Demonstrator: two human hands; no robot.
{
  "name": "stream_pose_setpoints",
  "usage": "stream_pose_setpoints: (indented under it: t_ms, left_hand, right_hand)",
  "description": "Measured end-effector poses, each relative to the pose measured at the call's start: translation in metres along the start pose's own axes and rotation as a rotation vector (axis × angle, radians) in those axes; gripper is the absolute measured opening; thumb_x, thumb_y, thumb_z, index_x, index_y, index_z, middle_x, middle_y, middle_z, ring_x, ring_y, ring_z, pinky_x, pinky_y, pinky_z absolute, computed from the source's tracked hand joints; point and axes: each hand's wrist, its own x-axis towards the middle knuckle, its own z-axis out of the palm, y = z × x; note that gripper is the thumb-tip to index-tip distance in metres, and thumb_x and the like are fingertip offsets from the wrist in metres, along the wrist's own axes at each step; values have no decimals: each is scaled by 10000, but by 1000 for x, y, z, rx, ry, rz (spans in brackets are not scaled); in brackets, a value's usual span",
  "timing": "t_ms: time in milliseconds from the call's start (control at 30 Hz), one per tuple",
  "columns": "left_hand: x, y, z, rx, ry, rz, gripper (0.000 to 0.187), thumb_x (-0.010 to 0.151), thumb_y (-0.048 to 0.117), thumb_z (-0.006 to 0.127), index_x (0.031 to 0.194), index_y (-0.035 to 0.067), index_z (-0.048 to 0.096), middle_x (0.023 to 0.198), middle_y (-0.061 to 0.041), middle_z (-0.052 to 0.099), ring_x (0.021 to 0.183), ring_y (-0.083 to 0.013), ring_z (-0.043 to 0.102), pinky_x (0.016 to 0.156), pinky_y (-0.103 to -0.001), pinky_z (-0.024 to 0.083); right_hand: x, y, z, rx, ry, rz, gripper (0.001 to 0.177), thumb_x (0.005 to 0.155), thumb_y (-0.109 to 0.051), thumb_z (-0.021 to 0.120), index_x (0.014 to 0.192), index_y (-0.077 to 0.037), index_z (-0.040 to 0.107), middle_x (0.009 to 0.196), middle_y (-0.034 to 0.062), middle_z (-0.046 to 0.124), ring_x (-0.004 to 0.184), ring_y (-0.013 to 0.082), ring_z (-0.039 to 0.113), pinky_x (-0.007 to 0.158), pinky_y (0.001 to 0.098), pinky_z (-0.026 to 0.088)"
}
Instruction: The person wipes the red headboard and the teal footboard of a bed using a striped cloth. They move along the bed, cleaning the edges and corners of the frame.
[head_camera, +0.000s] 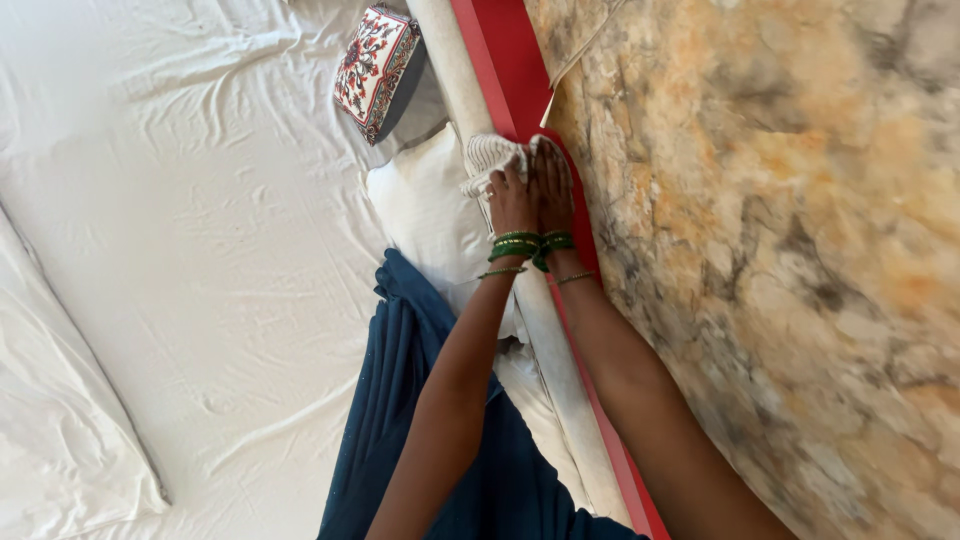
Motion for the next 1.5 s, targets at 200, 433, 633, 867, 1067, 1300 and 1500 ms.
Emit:
stream_pose_setpoints:
  t_ms: [200, 433, 633, 867, 1067, 1300, 1500]
  left_hand:
    - [-47, 11, 2, -97, -5, 98, 552, 845, 249, 748, 1350, 144, 550, 1174, -178, 564, 1119, -425, 565, 929, -516, 504]
    - [-69, -40, 35, -693, -180, -408, 580, 855, 419, 745, 1276, 91, 519, 1021, -231, 674, 901, -342, 666, 787, -422, 544]
    - [-46, -50, 46, -434, -301, -348, 518, 975, 531, 610, 1070, 22, 622, 880, -235, 722, 836, -331, 717, 765, -423, 546]
    - [-27, 11, -14, -384, 148, -117, 353, 1069, 346, 513, 1025, 0, 562, 922, -214, 667, 832, -410, 657, 749, -473, 516]
    - [-39, 49, -40, -258, 167, 167, 195, 1047, 205, 563, 1077, 13, 582, 1071, -194, 625, 958, -416, 627, 815, -495, 498]
    - [-37, 6, -3, 14, -122, 666, 392, 869, 59, 585, 1259, 56, 622, 1358, -190, 580, 1346, -441, 495, 1148, -483, 449]
    - [-5, 0, 2, 307, -238, 646, 717, 763, 452, 789, 1336, 75, 581, 1465, -202, 502, 1387, -415, 407, 1173, -551, 260]
  right_hand:
    - [-46, 11, -15, 313, -21, 232, 610, 1095, -257, 394, 1633, -7, 251, 1694, 200, 262, 1577, 307, 260, 1293, 437, 204]
    - [-84, 12, -102, 401, -111, 248, 711, 1017, -265, 491, 1630, -21, 227, 1689, 207, 232, 1563, 358, 254, 1275, 467, 194]
    - [-69, 25, -115, 485, -177, 170, 806, 959, -249, 542, 1632, -2, 173, 1698, 234, 162, 1586, 349, 156, 1288, 476, 132]
    - [-24, 30, -116, 521, -205, 85, 848, 930, -260, 552, 1610, 22, 131, 1684, 244, 127, 1574, 352, 123, 1285, 450, 103]
    - [-29, 30, -118, 525, -171, 153, 868, 892, -259, 601, 1576, 60, 173, 1667, 258, 154, 1563, 377, 150, 1283, 464, 120]
    - [-99, 22, -145, 442, -323, 185, 877, 866, -277, 669, 1538, 96, 245, 1642, 288, 190, 1546, 413, 186, 1273, 493, 146]
    - [-119, 23, -136, 456, -288, 210, 919, 884, -301, 696, 1555, 121, 230, 1658, 308, 198, 1542, 409, 205, 1257, 496, 170]
